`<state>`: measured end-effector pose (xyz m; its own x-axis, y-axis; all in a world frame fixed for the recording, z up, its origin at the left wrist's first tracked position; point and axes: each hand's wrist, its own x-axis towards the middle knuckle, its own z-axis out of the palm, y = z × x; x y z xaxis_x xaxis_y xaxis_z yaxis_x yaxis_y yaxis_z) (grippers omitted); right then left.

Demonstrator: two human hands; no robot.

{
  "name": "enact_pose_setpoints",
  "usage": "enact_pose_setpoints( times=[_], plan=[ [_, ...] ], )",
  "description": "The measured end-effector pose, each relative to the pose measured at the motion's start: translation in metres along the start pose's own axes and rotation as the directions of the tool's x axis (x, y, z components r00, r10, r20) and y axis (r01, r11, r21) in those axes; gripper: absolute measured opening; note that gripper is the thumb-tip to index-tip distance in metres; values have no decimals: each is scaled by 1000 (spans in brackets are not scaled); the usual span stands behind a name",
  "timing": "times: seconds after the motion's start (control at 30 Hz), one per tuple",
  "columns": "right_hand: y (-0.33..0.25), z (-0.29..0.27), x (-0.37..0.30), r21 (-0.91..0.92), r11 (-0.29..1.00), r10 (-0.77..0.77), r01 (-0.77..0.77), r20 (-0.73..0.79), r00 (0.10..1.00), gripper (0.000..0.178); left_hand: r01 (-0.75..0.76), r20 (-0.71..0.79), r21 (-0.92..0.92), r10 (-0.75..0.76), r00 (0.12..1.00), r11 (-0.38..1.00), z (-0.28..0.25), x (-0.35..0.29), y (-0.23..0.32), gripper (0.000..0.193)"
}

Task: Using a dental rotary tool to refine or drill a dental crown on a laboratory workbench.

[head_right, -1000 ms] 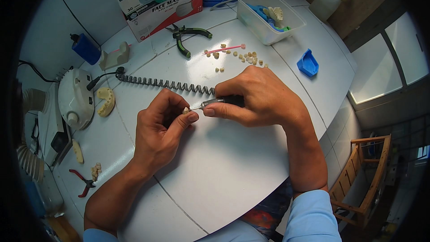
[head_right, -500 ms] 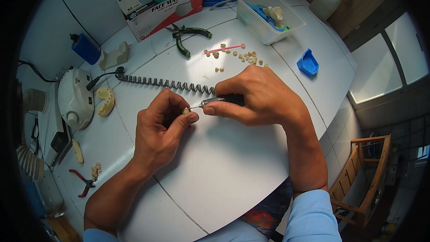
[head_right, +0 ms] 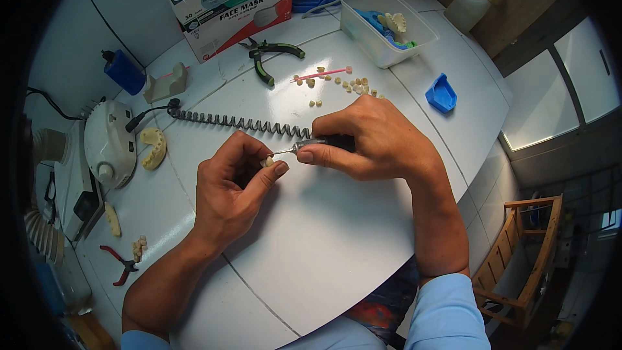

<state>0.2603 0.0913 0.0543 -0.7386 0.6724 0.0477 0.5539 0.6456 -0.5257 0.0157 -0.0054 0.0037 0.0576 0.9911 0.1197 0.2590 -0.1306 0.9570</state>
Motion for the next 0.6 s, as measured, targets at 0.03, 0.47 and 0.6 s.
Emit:
enact_pose_setpoints(
  times=[0.03,0.47,0.6],
  plan=[
    [1,0,0,19,1000,-4,4,-6,1000,57,21,8,19,-21,1000,1000,-1,0,1,18],
    [-2,0,-1,11,1000,8,-8,40,999,57,8,-12,4,-8,1000,1000,-2,-2,3,16],
    [-6,-1,0,-9,1000,16,-16,45,999,55,-17,-28,-18,17,999,1000,-1,-2,2,16]
  ],
)
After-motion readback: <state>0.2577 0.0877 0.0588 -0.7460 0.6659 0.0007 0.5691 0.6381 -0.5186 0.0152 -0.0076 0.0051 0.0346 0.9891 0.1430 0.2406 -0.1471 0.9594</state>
